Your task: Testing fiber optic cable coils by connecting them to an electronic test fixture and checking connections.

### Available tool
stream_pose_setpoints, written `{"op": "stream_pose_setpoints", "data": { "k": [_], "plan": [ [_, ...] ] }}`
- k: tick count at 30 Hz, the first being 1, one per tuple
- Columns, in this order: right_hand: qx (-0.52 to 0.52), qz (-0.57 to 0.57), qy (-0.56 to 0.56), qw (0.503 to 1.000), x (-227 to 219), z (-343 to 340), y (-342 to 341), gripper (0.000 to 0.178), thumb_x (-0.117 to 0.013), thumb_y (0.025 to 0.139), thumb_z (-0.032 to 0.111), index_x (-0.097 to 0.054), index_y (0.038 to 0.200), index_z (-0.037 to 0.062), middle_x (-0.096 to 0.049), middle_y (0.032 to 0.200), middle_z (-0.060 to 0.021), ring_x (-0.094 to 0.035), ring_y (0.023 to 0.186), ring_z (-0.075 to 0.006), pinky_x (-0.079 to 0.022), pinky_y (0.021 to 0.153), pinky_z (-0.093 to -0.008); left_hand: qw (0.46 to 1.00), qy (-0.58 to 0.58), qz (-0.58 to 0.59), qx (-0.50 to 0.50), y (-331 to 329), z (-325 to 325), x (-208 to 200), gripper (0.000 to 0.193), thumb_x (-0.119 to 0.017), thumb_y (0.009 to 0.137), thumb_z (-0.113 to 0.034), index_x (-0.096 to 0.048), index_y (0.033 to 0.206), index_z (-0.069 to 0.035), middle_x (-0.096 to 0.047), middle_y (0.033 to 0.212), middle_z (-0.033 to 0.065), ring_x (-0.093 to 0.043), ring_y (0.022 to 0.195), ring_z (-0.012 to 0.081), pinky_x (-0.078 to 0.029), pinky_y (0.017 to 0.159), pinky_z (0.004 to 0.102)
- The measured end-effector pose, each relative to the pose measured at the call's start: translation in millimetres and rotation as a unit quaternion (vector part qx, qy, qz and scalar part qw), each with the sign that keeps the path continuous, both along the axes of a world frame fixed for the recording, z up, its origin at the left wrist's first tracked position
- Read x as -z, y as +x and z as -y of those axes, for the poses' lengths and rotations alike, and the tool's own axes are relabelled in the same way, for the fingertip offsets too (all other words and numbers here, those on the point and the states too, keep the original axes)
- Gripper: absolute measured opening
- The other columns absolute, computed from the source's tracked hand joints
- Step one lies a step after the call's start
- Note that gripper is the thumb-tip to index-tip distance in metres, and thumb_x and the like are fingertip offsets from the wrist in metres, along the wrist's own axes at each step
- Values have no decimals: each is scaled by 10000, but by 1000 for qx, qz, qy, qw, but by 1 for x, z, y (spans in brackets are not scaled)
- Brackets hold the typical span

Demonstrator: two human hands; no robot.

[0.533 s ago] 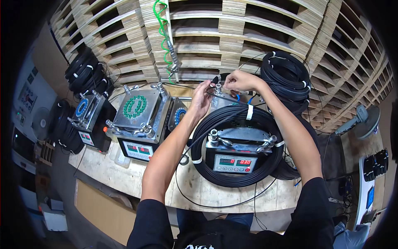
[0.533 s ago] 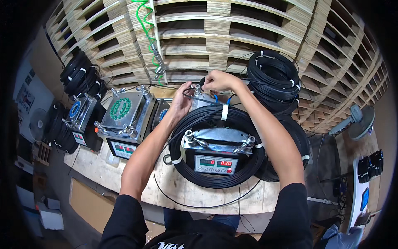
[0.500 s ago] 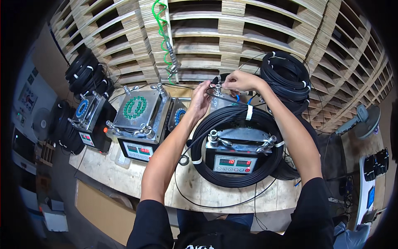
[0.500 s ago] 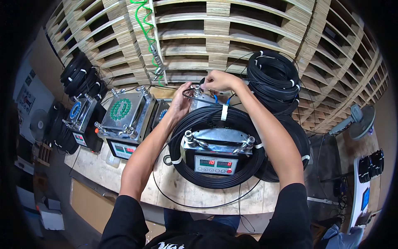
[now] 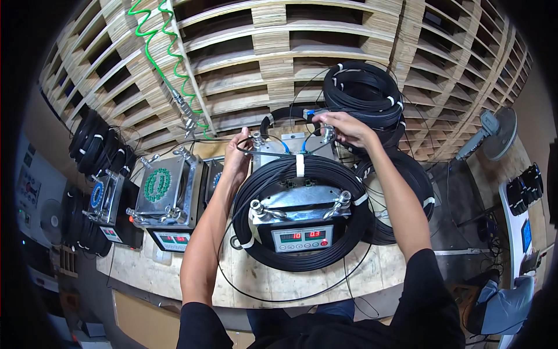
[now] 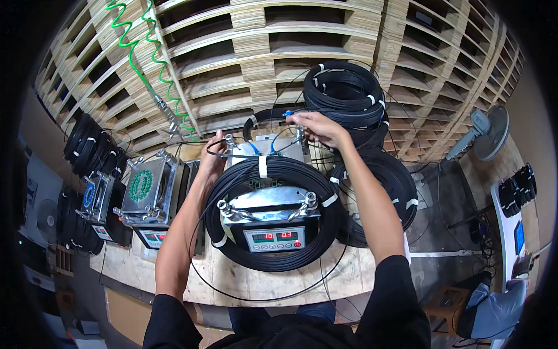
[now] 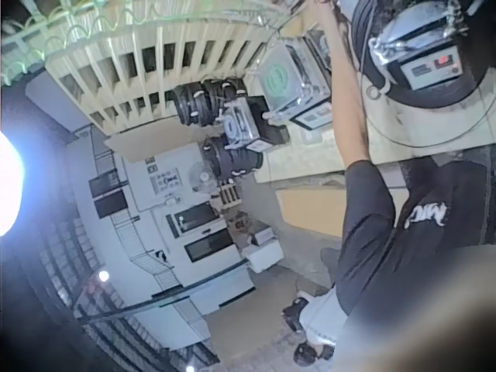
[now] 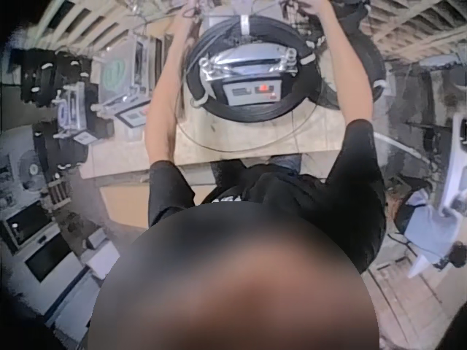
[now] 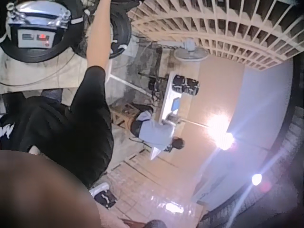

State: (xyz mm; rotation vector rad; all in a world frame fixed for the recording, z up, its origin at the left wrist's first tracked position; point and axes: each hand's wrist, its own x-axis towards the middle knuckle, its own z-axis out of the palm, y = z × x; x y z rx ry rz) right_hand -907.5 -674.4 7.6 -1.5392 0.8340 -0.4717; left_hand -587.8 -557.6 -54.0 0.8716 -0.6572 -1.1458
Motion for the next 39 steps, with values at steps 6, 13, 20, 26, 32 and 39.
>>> {"op": "stream_pose_setpoints", "data": {
  "k": [6, 13, 20, 26, 32, 39],
  "plan": [
    [77, 207, 71, 973, 41, -5, -1, 242, -592, 1037, 306, -650, 1096, 78, -570, 809, 51, -494, 663, -41, -420, 574, -176, 1000, 15, 10, 14, 18, 2, 11, 178, -713, 964, -330, -677, 901, -168, -640, 842, -54, -561, 766, 53, -442, 723, 239],
    [85, 348, 114, 927, 52, -28, -5, 224, -593, 1038, 288, -623, 1126, 83, -608, 915, 32, -515, 745, -54, -435, 665, -193, 998, 13, 54, 20, 19, -2, 9, 262, -627, 1010, -402, -623, 1009, -140, -629, 892, -16, -581, 836, 87, -464, 770, 268],
    [149, 282, 92, 943, 44, -33, -3, 249, -652, 1002, 349, -593, 1033, 109, -612, 837, 32, -534, 699, -38, -413, 596, -190, 998, 43, 40, 9, 7, -6, 2, 323, -615, 1008, -433, -633, 1070, -116, -641, 903, -11, -597, 843, 96, -481, 780, 268],
    [128, 249, 89, 956, 49, -26, -3, 430, -624, 1002, 433, -596, 1227, 69, -611, 840, 19, -538, 728, -48, -396, 605, -205, 999, 42, -14, 22, 12, -5, 9, 400, -610, 1002, -462, -647, 1176, -104, -659, 898, -15, -612, 848, 104, -488, 785, 267],
    [133, 258, 100, 952, 54, -23, -4, 465, -600, 1002, 483, -617, 1200, 63, -593, 858, 24, -526, 732, -81, -396, 627, -223, 998, 50, -22, 26, 10, -3, 9, 394, -615, 1001, -459, -651, 1182, -112, -665, 924, -15, -601, 881, 112, -470, 817, 273],
    [123, 286, 101, 945, 57, -18, -8, 387, -635, 989, 466, -643, 1050, 84, -609, 865, -8, -550, 736, -88, -441, 635, -216, 998, 35, -14, 50, 13, -3, 11, 396, -617, 1000, -456, -650, 1176, -103, -664, 951, -1, -601, 901, 129, -475, 844, 294]
  ]
}}
